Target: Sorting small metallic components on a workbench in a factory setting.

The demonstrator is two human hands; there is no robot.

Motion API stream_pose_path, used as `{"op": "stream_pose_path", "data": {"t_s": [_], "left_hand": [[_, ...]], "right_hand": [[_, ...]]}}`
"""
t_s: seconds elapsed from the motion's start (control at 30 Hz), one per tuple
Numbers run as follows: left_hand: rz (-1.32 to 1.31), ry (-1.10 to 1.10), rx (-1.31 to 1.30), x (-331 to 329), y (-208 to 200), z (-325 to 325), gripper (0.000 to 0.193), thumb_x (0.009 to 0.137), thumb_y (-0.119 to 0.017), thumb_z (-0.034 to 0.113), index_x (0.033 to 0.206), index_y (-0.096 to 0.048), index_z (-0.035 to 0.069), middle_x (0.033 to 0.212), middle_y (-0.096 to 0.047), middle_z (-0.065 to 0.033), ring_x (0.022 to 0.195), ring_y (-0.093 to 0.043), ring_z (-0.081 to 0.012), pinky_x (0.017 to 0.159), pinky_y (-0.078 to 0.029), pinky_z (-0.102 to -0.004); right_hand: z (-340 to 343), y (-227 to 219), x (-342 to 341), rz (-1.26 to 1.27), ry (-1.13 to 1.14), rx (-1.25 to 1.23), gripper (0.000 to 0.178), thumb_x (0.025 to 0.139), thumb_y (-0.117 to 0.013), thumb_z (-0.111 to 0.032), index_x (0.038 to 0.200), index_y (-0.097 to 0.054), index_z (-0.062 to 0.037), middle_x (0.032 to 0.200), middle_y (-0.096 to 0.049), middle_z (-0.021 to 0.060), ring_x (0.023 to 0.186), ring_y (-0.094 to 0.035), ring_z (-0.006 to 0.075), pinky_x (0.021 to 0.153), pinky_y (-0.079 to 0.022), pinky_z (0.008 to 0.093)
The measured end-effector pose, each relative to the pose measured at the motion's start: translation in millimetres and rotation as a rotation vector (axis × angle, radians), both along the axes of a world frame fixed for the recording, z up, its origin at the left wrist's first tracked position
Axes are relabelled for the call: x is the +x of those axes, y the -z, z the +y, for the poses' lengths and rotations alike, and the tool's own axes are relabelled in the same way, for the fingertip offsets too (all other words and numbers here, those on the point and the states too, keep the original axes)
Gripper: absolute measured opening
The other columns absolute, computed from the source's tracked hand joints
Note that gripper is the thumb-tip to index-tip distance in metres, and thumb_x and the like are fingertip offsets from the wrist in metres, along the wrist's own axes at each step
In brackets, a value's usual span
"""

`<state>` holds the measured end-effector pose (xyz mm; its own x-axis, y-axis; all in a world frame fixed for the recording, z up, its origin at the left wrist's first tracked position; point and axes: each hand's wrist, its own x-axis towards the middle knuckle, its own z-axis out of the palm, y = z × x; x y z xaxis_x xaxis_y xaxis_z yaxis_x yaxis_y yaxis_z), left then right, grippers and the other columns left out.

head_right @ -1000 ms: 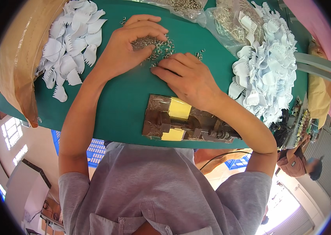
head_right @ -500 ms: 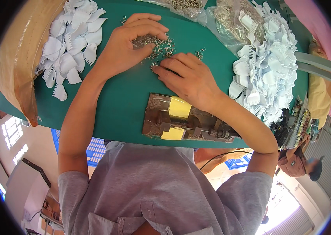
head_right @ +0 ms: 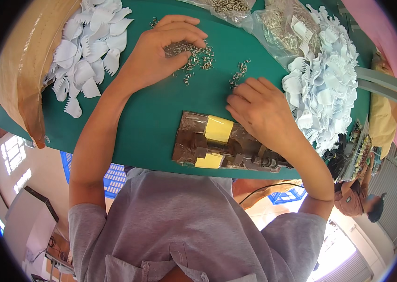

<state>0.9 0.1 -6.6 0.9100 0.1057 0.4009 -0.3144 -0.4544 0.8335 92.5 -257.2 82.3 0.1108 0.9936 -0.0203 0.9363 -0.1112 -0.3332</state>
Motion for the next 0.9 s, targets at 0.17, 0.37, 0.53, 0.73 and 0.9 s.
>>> {"op": "stream_pose_path", "data": {"t_s": [0.17,0.37,0.53,0.73,0.9], "left_hand": [[-0.016,-0.011,-0.012,2.0,5.8,-0.2,0.03,0.081,-0.07,-0.011,0.106,-0.078,0.005,0.123,-0.077,-0.0046,0.136,-0.061,-0.0273,0.113,-0.052,-0.0387],[-0.026,-0.012,0.005,1.7,1.5,-0.9,0.03,0.081,-0.07,-0.011,0.106,-0.078,0.004,0.122,-0.077,-0.005,0.136,-0.062,-0.0278,0.113,-0.052,-0.039],[-0.036,-0.017,0.017,1.0,4.0,-0.3,0.03,0.081,-0.07,-0.011,0.105,-0.078,0.004,0.122,-0.077,-0.0053,0.135,-0.062,-0.028,0.112,-0.052,-0.0391],[-0.034,-0.014,0.015,1.9,3.6,-0.2,0.03,0.08,-0.07,-0.011,0.105,-0.078,0.004,0.121,-0.077,-0.0053,0.135,-0.062,-0.028,0.113,-0.052,-0.0391],[-0.03,-0.02,-0.001,1.1,4.2,-0.6,0.03,0.08,-0.071,-0.012,0.104,-0.078,0.004,0.121,-0.077,-0.0055,0.135,-0.062,-0.0283,0.113,-0.051,-0.0388]], "right_hand": [[35.5,21.7,-7.1,-0.004,-0.021,0.231,0.035,0.08,-0.079,-0.001,0.115,-0.073,-0.0044,0.112,-0.068,0.0091,0.1,-0.066,0.0299,0.085,-0.054,0.0423],[40.5,30.0,-5.2,-0.068,-0.037,0.173,0.046,0.075,-0.076,0.0,0.12,-0.074,-0.0069,0.116,-0.067,0.0081,0.106,-0.066,0.0288,0.086,-0.055,0.0419],[30.0,27.8,-3.9,-0.136,-0.052,0.158,0.034,0.083,-0.073,-0.009,0.118,-0.074,-0.0075,0.109,-0.065,0.0053,0.104,-0.064,0.0248,0.087,-0.055,0.0389],[35.0,31.1,-9.3,-0.126,0.002,0.201,0.038,0.082,-0.074,-0.007,0.12,-0.074,-0.0073,0.102,-0.062,0.0051,0.096,-0.062,0.0241,0.081,-0.053,0.0384],[41.3,29.9,-14.0,-0.135,-0.051,0.194,0.048,0.076,-0.075,-0.004,0.124,-0.075,-0.0087,0.099,-0.059,0.0045,0.091,-0.061,0.0237,0.077,-0.052,0.0381]]}}
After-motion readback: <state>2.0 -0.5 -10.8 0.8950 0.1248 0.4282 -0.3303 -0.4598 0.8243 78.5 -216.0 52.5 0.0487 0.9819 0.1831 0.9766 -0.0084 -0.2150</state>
